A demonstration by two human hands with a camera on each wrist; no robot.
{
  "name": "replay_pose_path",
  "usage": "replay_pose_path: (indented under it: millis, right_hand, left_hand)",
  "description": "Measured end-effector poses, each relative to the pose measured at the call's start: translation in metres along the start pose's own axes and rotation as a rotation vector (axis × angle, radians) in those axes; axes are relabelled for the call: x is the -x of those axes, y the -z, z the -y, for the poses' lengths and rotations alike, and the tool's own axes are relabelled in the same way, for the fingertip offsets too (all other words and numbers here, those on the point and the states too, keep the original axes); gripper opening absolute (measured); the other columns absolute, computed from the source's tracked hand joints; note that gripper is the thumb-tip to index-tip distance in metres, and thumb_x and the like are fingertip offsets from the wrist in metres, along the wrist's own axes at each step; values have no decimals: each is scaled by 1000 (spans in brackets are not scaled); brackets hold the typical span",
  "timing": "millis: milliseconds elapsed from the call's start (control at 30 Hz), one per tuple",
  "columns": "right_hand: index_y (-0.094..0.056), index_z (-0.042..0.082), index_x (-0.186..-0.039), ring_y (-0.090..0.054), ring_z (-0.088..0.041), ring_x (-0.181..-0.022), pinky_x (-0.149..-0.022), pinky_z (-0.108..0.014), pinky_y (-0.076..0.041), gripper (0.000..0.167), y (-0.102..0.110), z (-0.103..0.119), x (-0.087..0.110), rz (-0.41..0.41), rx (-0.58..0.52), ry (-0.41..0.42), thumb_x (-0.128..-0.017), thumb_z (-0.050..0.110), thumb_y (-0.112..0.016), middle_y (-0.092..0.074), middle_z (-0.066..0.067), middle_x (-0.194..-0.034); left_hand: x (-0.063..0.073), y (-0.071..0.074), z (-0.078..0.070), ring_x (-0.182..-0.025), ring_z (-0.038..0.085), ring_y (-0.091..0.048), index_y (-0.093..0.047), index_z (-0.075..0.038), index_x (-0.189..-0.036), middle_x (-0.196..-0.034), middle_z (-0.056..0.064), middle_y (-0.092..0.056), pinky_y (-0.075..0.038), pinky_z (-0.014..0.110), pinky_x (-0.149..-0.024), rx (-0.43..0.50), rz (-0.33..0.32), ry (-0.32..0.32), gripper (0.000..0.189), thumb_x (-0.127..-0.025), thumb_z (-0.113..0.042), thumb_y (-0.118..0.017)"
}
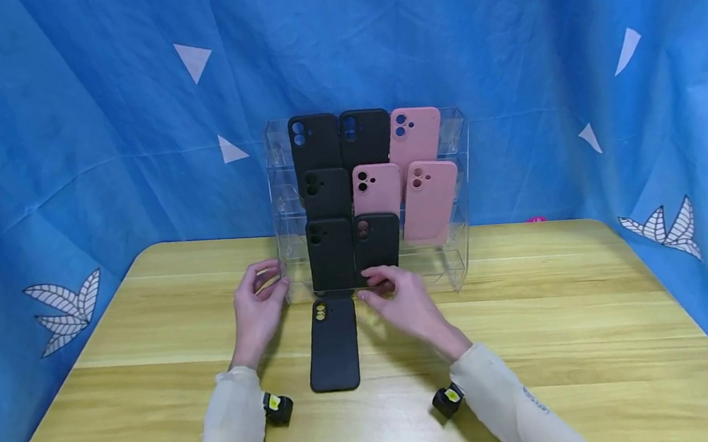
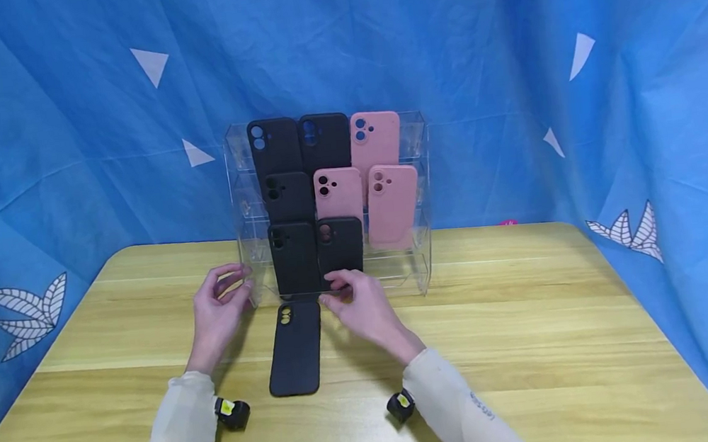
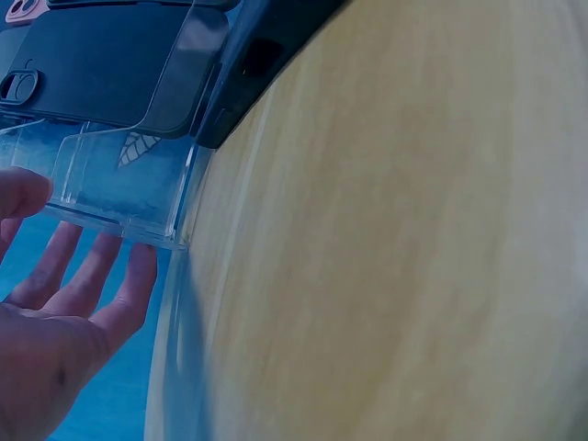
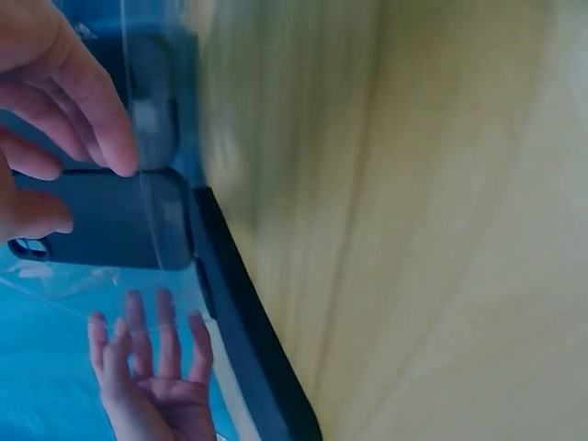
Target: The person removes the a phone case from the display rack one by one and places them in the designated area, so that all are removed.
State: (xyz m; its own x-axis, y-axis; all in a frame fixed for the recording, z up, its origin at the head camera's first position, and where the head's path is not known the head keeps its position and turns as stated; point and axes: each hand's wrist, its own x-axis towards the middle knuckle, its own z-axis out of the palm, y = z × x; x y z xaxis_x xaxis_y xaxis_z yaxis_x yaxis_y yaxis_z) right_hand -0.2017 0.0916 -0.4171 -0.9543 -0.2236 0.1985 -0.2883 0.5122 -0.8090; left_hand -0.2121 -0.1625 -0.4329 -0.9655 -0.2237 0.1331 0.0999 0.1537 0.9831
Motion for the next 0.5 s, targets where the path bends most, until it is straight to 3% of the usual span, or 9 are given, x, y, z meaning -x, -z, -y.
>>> replay_pose_path:
  millis: [333,500]
  right_hand:
    - [-70,9,-125,-72,-23,-95,-73,-26,-59,34,18,-2,-9,-119,-33,83,-93,18,-76,-73,-12,-108]
    - [-69,9,-126,-71,-24,-100,-78,-36,-62,34,28,-4,-11,-150,-74,75,-93,18,-76,-72,-13,-110]
  left_hand:
    - [-1,0,1,-121,35,-67,-62,-3,-126,-130,20,-66,-55,9,-83,6,-2,1,31,-96,-3,-68]
    - [-1,0,2,-121,35,-66,-61,-3,-126,-130,21,-66,-55,9,-83,10,0,-6,31,-96,-2,-68]
